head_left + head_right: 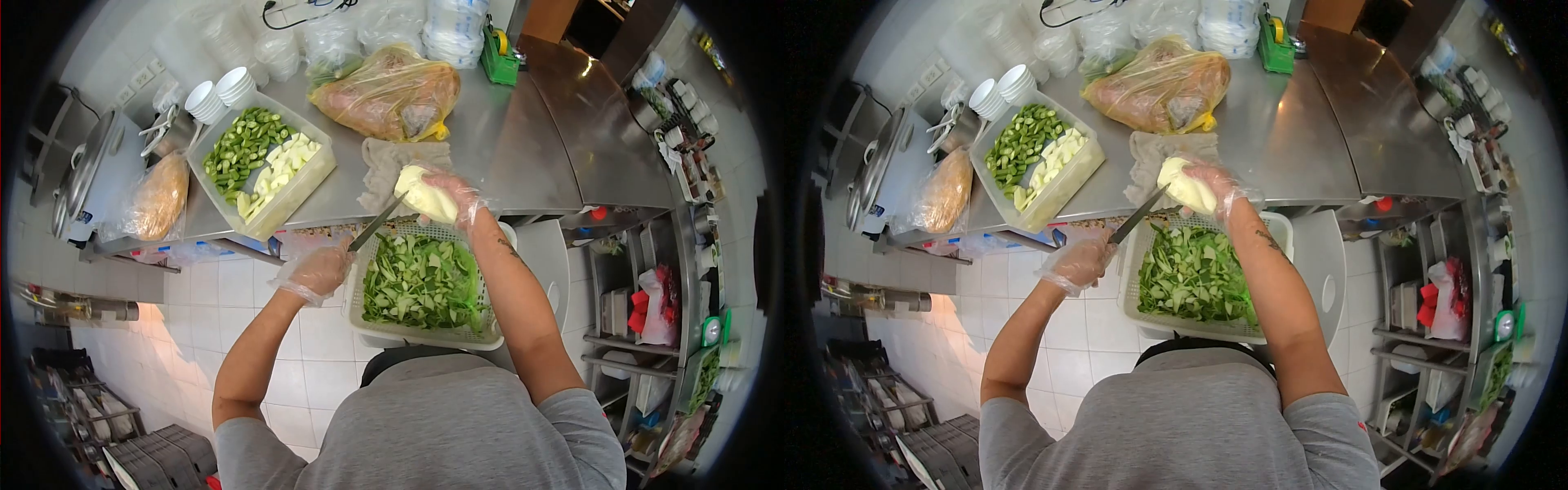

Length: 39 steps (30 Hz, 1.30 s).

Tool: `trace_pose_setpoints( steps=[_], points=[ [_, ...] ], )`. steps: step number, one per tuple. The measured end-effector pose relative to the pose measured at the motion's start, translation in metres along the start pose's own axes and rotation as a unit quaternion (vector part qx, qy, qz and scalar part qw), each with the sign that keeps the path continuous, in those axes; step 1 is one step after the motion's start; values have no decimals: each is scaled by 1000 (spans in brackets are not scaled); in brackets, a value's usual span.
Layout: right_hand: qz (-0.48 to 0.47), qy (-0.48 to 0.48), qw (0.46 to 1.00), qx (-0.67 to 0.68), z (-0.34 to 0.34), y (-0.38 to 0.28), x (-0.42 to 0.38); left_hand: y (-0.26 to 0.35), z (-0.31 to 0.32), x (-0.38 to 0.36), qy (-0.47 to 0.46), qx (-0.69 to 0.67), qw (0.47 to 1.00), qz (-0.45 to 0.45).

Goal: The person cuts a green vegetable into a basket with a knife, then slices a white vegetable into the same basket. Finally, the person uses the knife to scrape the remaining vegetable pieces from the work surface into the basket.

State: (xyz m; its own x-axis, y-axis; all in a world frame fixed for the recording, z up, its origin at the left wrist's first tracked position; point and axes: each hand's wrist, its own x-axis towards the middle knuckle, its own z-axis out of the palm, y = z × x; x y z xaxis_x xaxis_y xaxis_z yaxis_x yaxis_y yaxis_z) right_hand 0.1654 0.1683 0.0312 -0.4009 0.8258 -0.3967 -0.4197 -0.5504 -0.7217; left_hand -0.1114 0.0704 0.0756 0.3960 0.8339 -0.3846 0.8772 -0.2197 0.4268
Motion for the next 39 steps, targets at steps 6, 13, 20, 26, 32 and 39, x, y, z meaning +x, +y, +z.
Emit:
trace_pose_setpoints(
  steps=[6,13,20,26,32,39],
  points=[
    [3,-15,1000,-2,-1,-2,-1,-4,10,10,8,-5,1000,7],
    [-15,-44,999,13,-3,0,-2,-4,10,12,-166,-417,891,-69],
    [-31,-46,998,-1,-7,6,1,1,35,12,-193,-580,788,-68],
    [-45,-36,998,9,-2,5,-6,4,52,12,-164,-601,780,-61],
    [-26,-41,998,36,-7,8,-3,-1,56,13,-145,-555,818,-42],
    [-30,-78,996,39,-15,9,-2,3,53,15,-191,-604,772,-55]
  ],
)
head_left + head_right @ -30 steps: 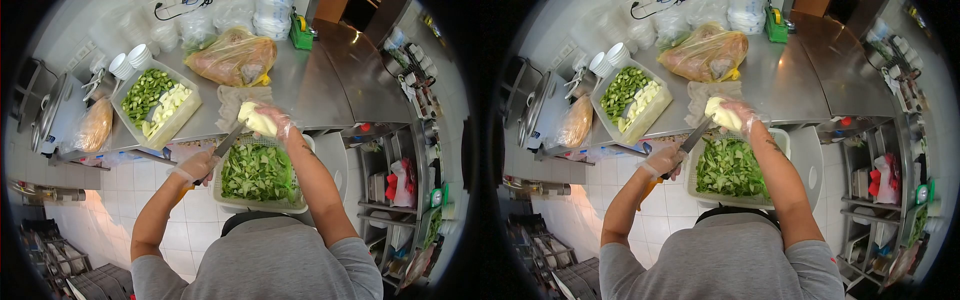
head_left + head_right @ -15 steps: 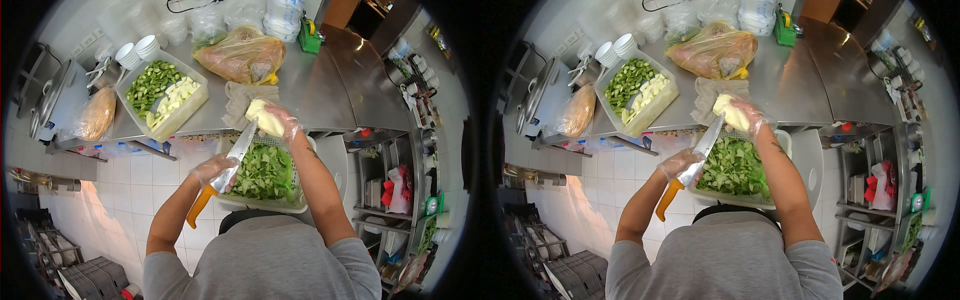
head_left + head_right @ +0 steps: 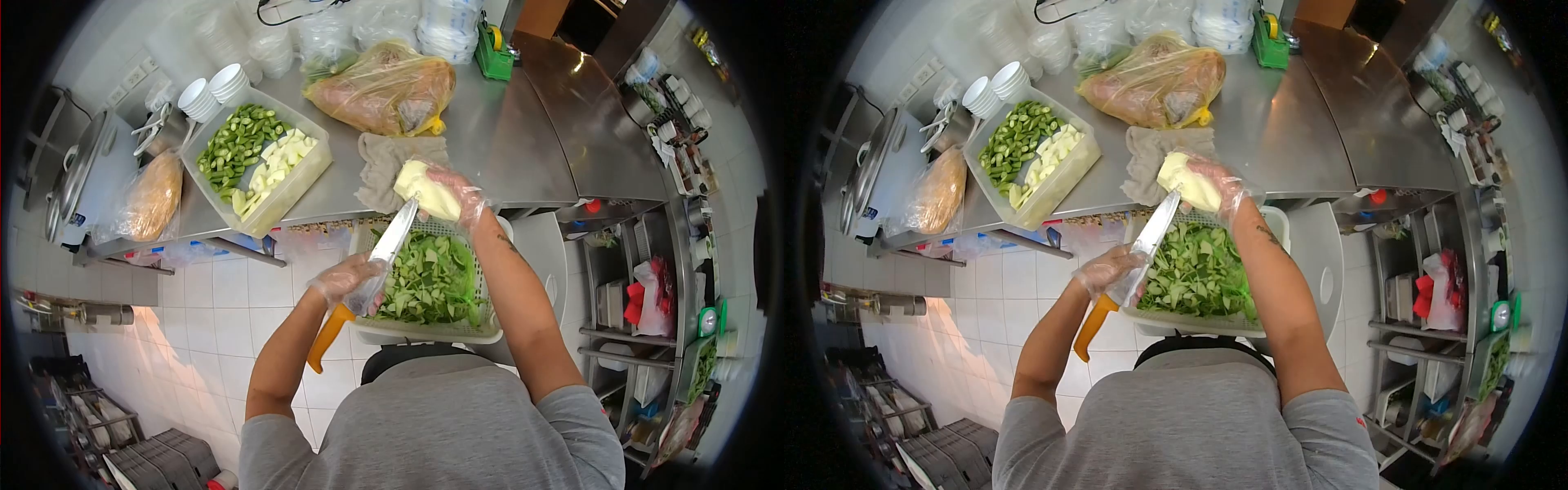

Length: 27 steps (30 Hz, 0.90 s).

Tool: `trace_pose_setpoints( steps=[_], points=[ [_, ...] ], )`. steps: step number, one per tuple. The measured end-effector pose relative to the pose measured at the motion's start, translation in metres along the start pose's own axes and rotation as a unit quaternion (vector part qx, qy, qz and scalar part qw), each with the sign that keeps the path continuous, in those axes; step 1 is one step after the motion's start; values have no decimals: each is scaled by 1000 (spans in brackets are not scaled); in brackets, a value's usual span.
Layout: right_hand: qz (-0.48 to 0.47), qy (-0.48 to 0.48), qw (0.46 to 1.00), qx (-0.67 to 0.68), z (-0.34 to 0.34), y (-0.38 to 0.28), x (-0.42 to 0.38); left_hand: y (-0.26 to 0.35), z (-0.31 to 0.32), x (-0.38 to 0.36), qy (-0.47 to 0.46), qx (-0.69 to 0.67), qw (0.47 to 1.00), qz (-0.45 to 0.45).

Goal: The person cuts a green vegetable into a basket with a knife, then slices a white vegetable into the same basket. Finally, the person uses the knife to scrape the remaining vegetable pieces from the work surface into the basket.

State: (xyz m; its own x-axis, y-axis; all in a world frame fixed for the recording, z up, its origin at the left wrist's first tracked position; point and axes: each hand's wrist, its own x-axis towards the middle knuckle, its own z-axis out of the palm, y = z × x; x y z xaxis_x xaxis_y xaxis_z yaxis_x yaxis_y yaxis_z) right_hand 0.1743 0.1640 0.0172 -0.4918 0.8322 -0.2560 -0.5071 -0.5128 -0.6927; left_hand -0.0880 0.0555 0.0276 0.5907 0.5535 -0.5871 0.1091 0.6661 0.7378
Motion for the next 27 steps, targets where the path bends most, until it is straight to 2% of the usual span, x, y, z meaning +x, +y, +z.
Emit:
trace_pose_setpoints(
  steps=[2,5,6,9,10,11,12,13,16,19,21,23,25,26,27],
  points=[
    [-6,22,1000,-6,3,-1,-1,-2,7,3,-6,-33,999,-25],
    [-14,78,997,-14,13,1,-5,-16,13,3,-62,-82,995,-10],
    [-13,79,997,-21,14,1,-6,-14,21,1,-32,-95,995,-11],
    [-21,65,997,-25,12,-1,-7,-7,34,-8,56,54,997,11],
    [-25,58,998,-23,11,0,-6,-1,45,-15,118,160,979,55],
    [-33,46,998,-13,11,0,-6,-7,40,-15,158,305,934,96],
    [-40,34,999,-3,11,1,-7,-13,32,-16,195,440,866,133],
    [-46,23,999,8,11,4,-9,-18,27,-17,226,565,777,164],
    [-31,88,992,86,18,10,-25,-16,27,-26,261,571,754,192],
    [-63,83,981,162,33,17,-53,-5,38,-34,301,534,757,227],
    [-49,64,971,226,37,24,-64,8,53,-38,312,361,839,261],
    [-36,36,962,268,32,33,-68,13,57,-38,301,214,888,275],
    [-23,-2,959,282,25,41,-68,15,53,-33,278,99,915,276],
    [-27,10,959,282,23,45,-70,17,51,-26,288,116,890,335],
    [-30,22,959,281,30,46,-74,24,55,-24,281,90,888,352]
  ],
)
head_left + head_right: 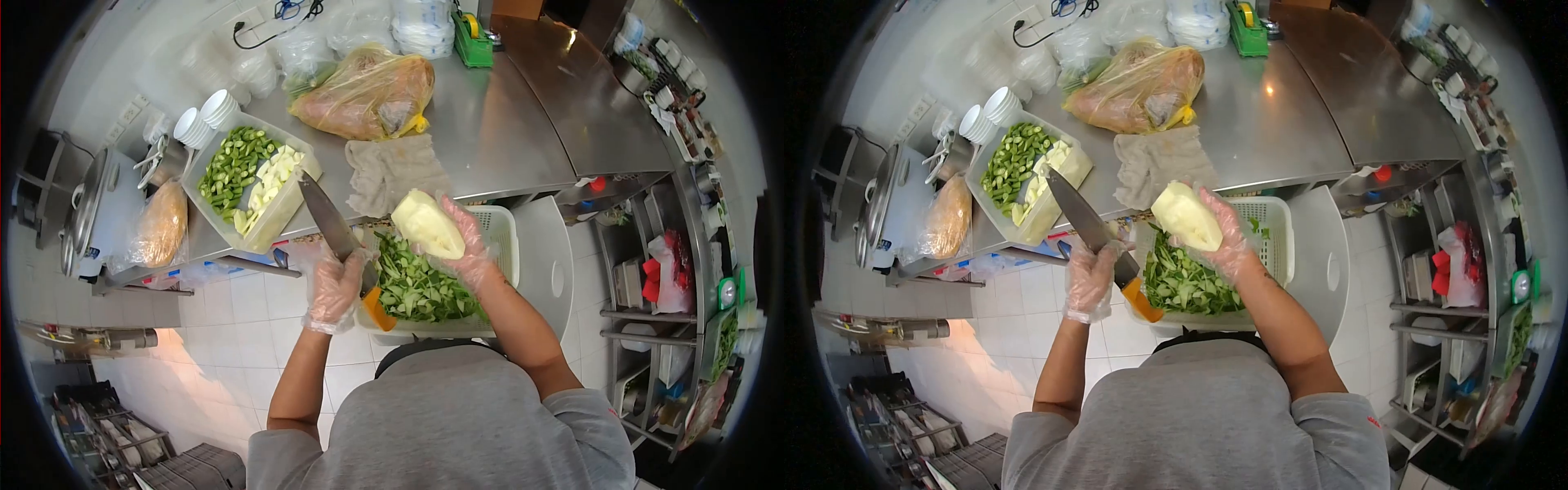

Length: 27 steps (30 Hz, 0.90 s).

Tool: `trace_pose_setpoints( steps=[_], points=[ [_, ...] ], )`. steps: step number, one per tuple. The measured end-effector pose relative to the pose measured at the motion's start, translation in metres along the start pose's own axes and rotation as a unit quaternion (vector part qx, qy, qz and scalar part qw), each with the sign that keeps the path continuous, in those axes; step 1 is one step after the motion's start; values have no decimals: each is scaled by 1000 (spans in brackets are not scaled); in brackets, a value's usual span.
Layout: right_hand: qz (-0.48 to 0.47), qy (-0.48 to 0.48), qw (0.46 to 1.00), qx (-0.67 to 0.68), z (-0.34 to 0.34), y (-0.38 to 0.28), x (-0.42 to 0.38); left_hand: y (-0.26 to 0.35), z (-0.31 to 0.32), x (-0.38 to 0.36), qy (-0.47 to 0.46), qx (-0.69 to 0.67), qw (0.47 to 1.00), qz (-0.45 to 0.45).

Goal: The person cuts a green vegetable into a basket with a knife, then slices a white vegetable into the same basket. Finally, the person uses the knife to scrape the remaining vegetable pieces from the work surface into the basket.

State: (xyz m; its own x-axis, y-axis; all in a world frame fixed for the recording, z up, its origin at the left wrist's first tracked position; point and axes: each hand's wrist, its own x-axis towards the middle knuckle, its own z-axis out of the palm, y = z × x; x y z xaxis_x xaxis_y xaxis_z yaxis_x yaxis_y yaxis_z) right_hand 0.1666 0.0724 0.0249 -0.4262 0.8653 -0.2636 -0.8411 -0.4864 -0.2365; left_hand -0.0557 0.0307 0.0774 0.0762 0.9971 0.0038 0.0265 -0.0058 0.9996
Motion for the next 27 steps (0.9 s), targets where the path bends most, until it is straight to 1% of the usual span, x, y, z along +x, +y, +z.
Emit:
trace_pose_setpoints(
  steps=[1,2,3,4,6,7,10,13,16,19,22,23,27],
  points=[
    [-6,11,1000,-1,2,2,-3,10,5,3,5,-31,999,8],
    [10,15,1000,5,-4,2,-4,18,10,4,10,-64,998,16],
    [27,21,999,12,-10,2,-5,22,3,3,-55,-53,997,-21],
    [45,27,998,19,-15,3,-7,24,3,4,-89,-9,995,-47],
    [46,72,996,14,-16,5,-13,28,3,7,-154,78,980,-98],
    [47,94,994,11,-16,6,-16,29,9,4,-149,150,975,-68],
    [34,61,998,3,-38,12,-14,9,11,8,-141,233,961,-51],
    [-1,43,999,-18,-46,16,-12,18,20,11,-127,248,954,-109],
    [-6,139,990,-20,-38,15,-17,-3,24,11,-195,406,893,-5],
    [7,188,982,-4,-36,12,-18,-9,25,2,-325,545,771,-46],
    [-35,144,989,-26,-40,18,-19,-27,29,-6,-316,577,753,-3],
    [-35,141,989,-35,-41,19,-19,-29,29,-6,-317,581,750,-3],
    [-29,141,988,-53,-46,25,-14,-8,40,-6,-318,594,739,0]
  ],
)
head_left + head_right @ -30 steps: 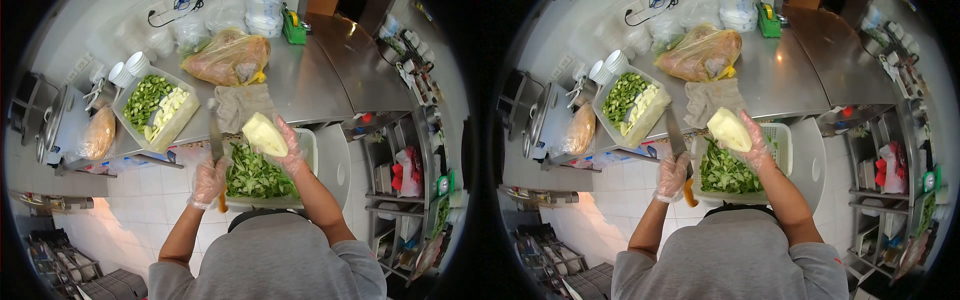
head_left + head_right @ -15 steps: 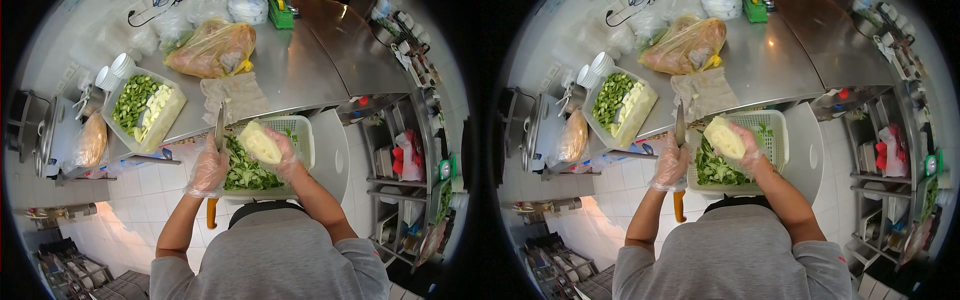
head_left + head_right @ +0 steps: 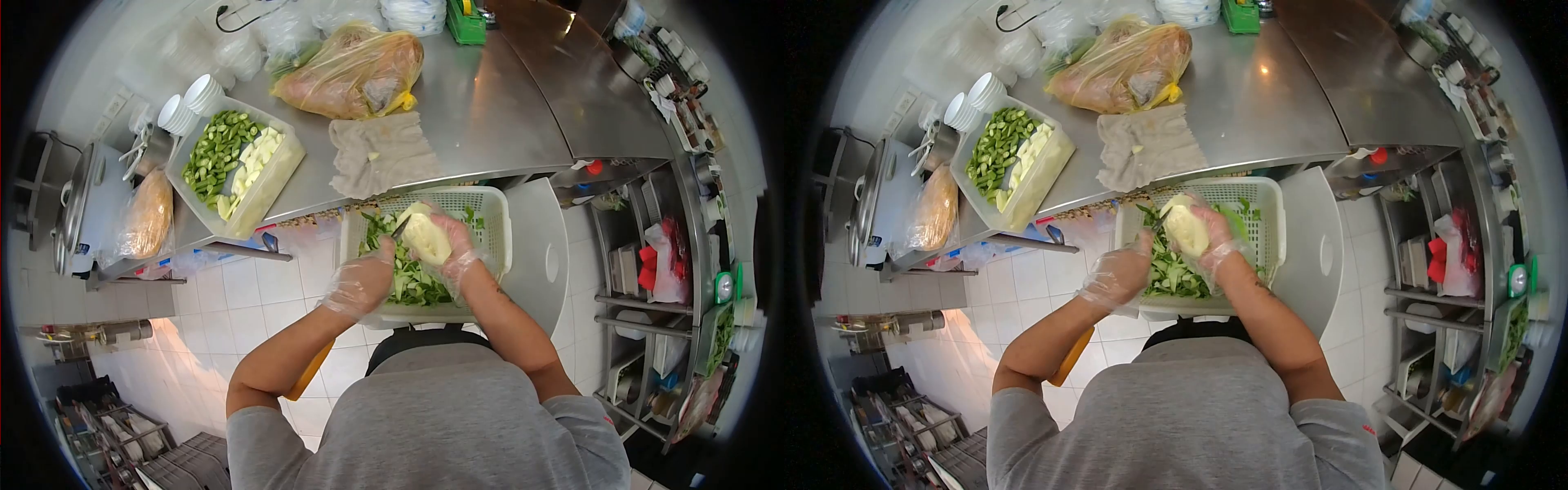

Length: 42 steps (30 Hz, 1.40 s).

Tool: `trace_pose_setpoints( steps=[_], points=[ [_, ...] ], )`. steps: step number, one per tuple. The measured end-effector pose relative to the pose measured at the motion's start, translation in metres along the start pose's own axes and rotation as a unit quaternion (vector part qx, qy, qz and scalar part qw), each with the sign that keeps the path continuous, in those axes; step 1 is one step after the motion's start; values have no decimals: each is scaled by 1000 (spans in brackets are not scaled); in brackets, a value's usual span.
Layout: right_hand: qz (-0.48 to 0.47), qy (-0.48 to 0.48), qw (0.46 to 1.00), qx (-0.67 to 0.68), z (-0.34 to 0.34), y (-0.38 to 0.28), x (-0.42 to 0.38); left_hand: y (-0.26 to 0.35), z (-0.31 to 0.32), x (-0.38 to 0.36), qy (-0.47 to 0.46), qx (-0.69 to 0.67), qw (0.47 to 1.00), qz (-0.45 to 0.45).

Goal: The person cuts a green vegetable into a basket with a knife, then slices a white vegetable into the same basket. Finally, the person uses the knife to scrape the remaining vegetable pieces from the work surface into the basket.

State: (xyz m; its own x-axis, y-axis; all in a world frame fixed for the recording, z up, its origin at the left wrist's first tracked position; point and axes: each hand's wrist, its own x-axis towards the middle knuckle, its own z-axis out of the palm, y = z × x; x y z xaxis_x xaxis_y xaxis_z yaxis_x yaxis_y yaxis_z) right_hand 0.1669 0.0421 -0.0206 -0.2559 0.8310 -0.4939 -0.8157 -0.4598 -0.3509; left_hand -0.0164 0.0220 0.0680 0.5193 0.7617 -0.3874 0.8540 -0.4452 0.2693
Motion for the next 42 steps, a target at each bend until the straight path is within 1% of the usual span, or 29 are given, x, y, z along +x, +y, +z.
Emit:
trace_pose_setpoints(
  steps=[1,4,7,13,16,19,22,25,28,31,34,37,40,42],
  points=[
    [3,3,1000,-1,-4,2,4,2,0,0,1,3,1000,1],
    [66,39,996,37,-11,3,16,6,13,0,13,57,998,12],
    [-24,49,998,-23,4,9,9,3,29,6,41,47,998,1],
    [-44,73,996,-7,1,22,17,4,38,7,35,11,999,16],
    [-19,105,994,-29,-3,26,19,2,39,3,40,8,999,35],
    [16,53,998,-43,-9,15,16,8,20,-2,3,-42,999,29],
    [33,68,997,-10,-1,12,17,4,20,0,55,7,998,23],
    [4,84,996,-8,6,10,13,6,21,3,17,-45,999,25],
    [-12,28,998,-56,-2,5,11,11,7,-1,-34,-50,998,30],
    [-11,25,998,-63,4,-3,7,11,-3,-4,-10,-35,999,11],
    [30,22,998,-57,0,-9,9,0,6,-2,61,66,996,24],
    [48,3,998,-45,1,-14,3,-4,11,-6,65,124,990,35],
    [23,-7,997,-70,4,-8,-1,-8,19,-6,56,50,997,37],
    [33,5,997,-73,9,-7,-4,-7,24,-8,75,65,995,34]
  ],
)
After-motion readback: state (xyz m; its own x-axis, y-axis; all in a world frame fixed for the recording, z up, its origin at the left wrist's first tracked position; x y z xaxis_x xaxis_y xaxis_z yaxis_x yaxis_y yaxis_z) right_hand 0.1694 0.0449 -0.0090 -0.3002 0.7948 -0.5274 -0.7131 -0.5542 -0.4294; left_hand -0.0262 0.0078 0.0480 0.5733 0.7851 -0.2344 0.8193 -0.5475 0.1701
